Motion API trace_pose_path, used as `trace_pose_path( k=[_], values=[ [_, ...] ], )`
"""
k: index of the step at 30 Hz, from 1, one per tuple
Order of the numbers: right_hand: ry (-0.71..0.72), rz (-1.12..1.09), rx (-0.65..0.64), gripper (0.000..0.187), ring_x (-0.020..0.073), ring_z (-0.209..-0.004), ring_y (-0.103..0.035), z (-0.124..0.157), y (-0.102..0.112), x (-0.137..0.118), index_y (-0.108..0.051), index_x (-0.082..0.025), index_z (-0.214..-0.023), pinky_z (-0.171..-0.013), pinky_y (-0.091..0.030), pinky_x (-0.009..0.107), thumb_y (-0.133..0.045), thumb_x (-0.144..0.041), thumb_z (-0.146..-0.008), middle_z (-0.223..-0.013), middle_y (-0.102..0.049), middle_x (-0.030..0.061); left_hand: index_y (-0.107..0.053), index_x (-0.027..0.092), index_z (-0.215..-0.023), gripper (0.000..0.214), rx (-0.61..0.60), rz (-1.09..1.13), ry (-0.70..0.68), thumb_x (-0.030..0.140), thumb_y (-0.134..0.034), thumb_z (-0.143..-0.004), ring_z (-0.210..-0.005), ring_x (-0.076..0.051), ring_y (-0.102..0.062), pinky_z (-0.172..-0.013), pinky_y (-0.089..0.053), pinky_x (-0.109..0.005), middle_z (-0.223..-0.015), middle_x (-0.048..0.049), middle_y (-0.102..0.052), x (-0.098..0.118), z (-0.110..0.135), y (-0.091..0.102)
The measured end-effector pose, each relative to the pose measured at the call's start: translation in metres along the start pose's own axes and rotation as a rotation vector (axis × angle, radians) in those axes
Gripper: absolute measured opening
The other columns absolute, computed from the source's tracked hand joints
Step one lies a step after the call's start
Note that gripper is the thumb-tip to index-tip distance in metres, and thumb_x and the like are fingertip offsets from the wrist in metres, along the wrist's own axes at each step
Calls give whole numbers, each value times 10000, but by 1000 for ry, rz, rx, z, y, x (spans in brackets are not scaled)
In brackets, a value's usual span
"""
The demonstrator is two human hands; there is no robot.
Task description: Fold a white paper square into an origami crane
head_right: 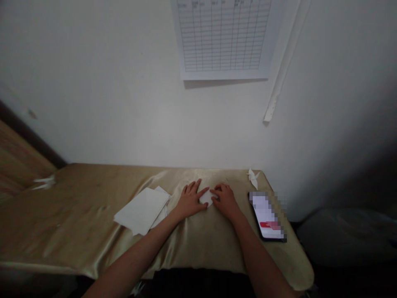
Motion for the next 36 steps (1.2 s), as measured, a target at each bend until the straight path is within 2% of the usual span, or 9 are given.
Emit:
trace_pose_path(
  k=[4,8,17,24,32,36],
  values=[
    [-12,78,2,446,261,-1163,-497,1,-5,-3,-649,-331,-1293,-1034,-412,472,-627,-245,-856,-1190,-587,89,-547,411,-1389,691,-7,10,-1,512,-745,-735,-1479,-418,-230,-1200,-104,-641,-1647,-2,-255,-2,-1,-1],
    [-33,126,-5,444,272,-1173,-489,0,-2,-8,-653,-344,-1288,-1027,-409,462,-635,-266,-851,-1199,-578,94,-544,416,-1394,707,3,8,-3,515,-748,-724,-1475,-431,-238,-1195,-111,-644,-1657,-3,-228,-2,-1,-2],
    [-100,214,4,291,296,-1092,-519,1,14,-14,-763,-333,-1090,-940,-426,453,-715,-334,-802,-1069,-607,105,-552,430,-1388,679,-3,14,15,536,-728,-741,-1488,-424,-217,-1203,-108,-628,-1665,12,-198,-2,-1,0],
    [-191,221,-6,135,293,-1010,-543,2,28,-18,-812,-284,-855,-881,-423,429,-770,-376,-766,-997,-634,116,-531,432,-1405,694,-30,-36,15,554,-716,-748,-1487,-414,-229,-1205,-110,-626,-1669,12,-191,-1,-1,0],
    [-276,271,-34,178,243,-977,-549,2,34,-21,-782,-239,-729,-842,-408,357,-760,-411,-766,-977,-645,82,-449,444,-1463,736,-89,-151,30,646,-640,-782,-1500,-381,-223,-1212,-143,-599,-1679,10,-153,2,0,3],
    [-243,255,-39,187,246,-997,-544,4,31,-16,-769,-235,-720,-865,-400,357,-745,-409,-785,-986,-642,80,-445,438,-1468,737,-83,-159,30,645,-639,-787,-1502,-380,-221,-1212,-144,-601,-1678,-1,-162,2,0,4]
  ],
)
Point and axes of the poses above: each hand's wrist, its own z-axis away from the middle knuckle, its own y-axis out of the back of the hand, x = y × z, the point moved 2 cm from there along -z, towards the middle knuckle
